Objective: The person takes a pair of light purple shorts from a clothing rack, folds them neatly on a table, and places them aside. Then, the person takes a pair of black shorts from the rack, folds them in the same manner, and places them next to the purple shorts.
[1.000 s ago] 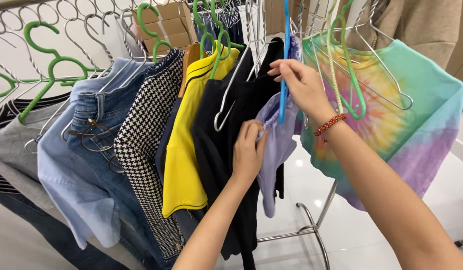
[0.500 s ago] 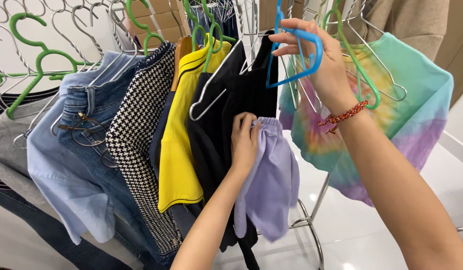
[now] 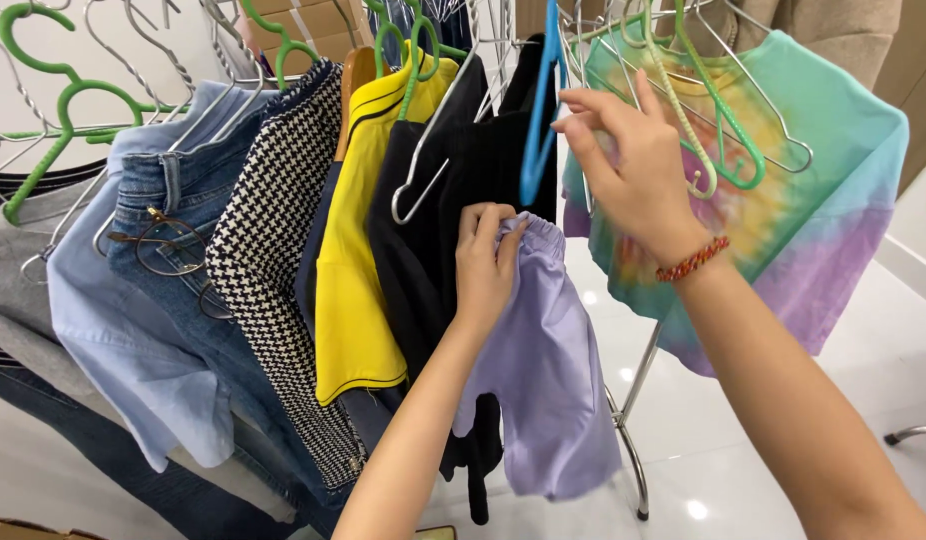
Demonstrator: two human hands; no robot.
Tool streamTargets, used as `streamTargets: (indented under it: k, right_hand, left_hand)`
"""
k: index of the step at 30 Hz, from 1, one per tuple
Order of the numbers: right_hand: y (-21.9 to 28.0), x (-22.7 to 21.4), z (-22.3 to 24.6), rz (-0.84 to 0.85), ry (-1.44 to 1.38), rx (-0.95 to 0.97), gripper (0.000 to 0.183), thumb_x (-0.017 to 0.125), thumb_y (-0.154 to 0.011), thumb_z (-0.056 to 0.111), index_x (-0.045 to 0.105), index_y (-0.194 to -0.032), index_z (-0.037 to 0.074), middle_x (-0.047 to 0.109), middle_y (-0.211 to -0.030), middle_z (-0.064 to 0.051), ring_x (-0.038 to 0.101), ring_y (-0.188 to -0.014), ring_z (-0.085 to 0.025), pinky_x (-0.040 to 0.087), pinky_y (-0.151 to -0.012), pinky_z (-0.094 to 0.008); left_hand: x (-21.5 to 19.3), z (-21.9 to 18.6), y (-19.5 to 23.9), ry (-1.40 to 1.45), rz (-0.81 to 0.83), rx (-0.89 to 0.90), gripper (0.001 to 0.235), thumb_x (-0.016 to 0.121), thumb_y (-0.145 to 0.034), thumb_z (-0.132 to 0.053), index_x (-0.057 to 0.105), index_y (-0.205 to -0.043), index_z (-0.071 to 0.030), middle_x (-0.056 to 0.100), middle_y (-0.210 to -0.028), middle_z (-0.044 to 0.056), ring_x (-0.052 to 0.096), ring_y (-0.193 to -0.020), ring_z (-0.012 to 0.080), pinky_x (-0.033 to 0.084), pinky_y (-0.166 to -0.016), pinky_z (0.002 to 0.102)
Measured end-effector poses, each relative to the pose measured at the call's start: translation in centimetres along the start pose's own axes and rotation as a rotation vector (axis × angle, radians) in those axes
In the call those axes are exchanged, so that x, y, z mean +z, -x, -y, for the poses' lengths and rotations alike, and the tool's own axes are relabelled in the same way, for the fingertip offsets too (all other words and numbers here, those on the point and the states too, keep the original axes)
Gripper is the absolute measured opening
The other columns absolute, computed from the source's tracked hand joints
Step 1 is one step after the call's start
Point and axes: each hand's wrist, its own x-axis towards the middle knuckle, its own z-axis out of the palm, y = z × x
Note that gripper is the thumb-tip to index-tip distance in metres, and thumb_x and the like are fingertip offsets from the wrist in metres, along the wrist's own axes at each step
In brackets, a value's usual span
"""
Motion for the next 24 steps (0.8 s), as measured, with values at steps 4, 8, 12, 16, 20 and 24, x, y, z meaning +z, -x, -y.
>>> streamTargets:
  k: [4,8,12,16,20,24]
  right_hand:
    - [4.2,-0.6,1.5,-0.132,0.037,-0.022,0.022,0.054,-0.118,0.011,0.070,-0.127,-0.001,0.078,-0.114,-0.008,0.073,-0.113,-0.028,0.040,-0.124,-0.065]
    - [11.2,0.0,0.4,-0.328,0.027,0.090,0.021,0.060,-0.111,0.002,0.080,-0.118,0.003,0.072,-0.086,-0.005,0.067,-0.082,-0.029,0.054,-0.095,-0.044]
    - [16.2,1.8,-2.1,-0.149,-0.131,0.311,0.036,0.057,-0.099,-0.011,0.075,-0.126,0.005,0.076,-0.107,-0.009,0.074,-0.097,-0.026,0.058,-0.085,-0.035]
    - [18.7,1.3,-4.1,0.077,-0.287,0.463,0.057,0.062,-0.088,-0.007,0.069,-0.142,0.012,0.071,-0.136,-0.010,0.066,-0.127,-0.032,0.052,-0.108,-0.047]
    - [19.1,0.2,-5.1,0.336,-0.475,0.575,0.038,0.066,-0.099,0.017,0.070,-0.137,0.009,0.074,-0.130,-0.019,0.063,-0.132,-0.037,0.045,-0.113,-0.056]
    - [21.6,0.7,-8.0,0.486,-0.560,0.673,0.030,0.074,-0.101,0.029,0.075,-0.124,0.011,0.076,-0.110,-0.011,0.068,-0.117,-0.023,0.048,-0.110,-0.049]
  left_hand:
    - [-0.4,-0.7,0.6,0.039,0.070,-0.037,0.009,0.067,-0.104,-0.014,0.063,-0.109,-0.008,0.063,-0.105,0.009,0.065,-0.096,0.0235,0.049,-0.087,0.034]
    - [0.2,0.1,1.5,0.095,0.105,-0.108,0.012,0.075,-0.101,-0.020,0.065,-0.107,-0.016,0.068,-0.095,0.008,0.073,-0.099,0.0328,0.057,-0.089,0.044]
    - [0.9,-0.2,2.2,0.203,0.221,-0.189,0.014,0.077,-0.099,-0.013,0.066,-0.107,-0.013,0.071,-0.099,0.013,0.076,-0.102,0.0354,0.060,-0.090,0.045]
    - [2.7,0.8,4.2,0.242,0.290,-0.222,0.016,0.079,-0.095,-0.008,0.067,-0.105,-0.012,0.072,-0.097,0.015,0.077,-0.100,0.0356,0.061,-0.088,0.045]
    - [3.7,1.0,5.6,0.212,0.365,-0.239,0.023,0.082,-0.085,-0.004,0.069,-0.102,-0.013,0.072,-0.091,0.015,0.078,-0.095,0.0372,0.064,-0.085,0.044]
    - [4.3,-0.6,6.5,0.139,0.386,-0.218,0.024,0.081,-0.079,-0.004,0.067,-0.096,-0.015,0.073,-0.086,0.013,0.079,-0.087,0.0334,0.064,-0.079,0.044]
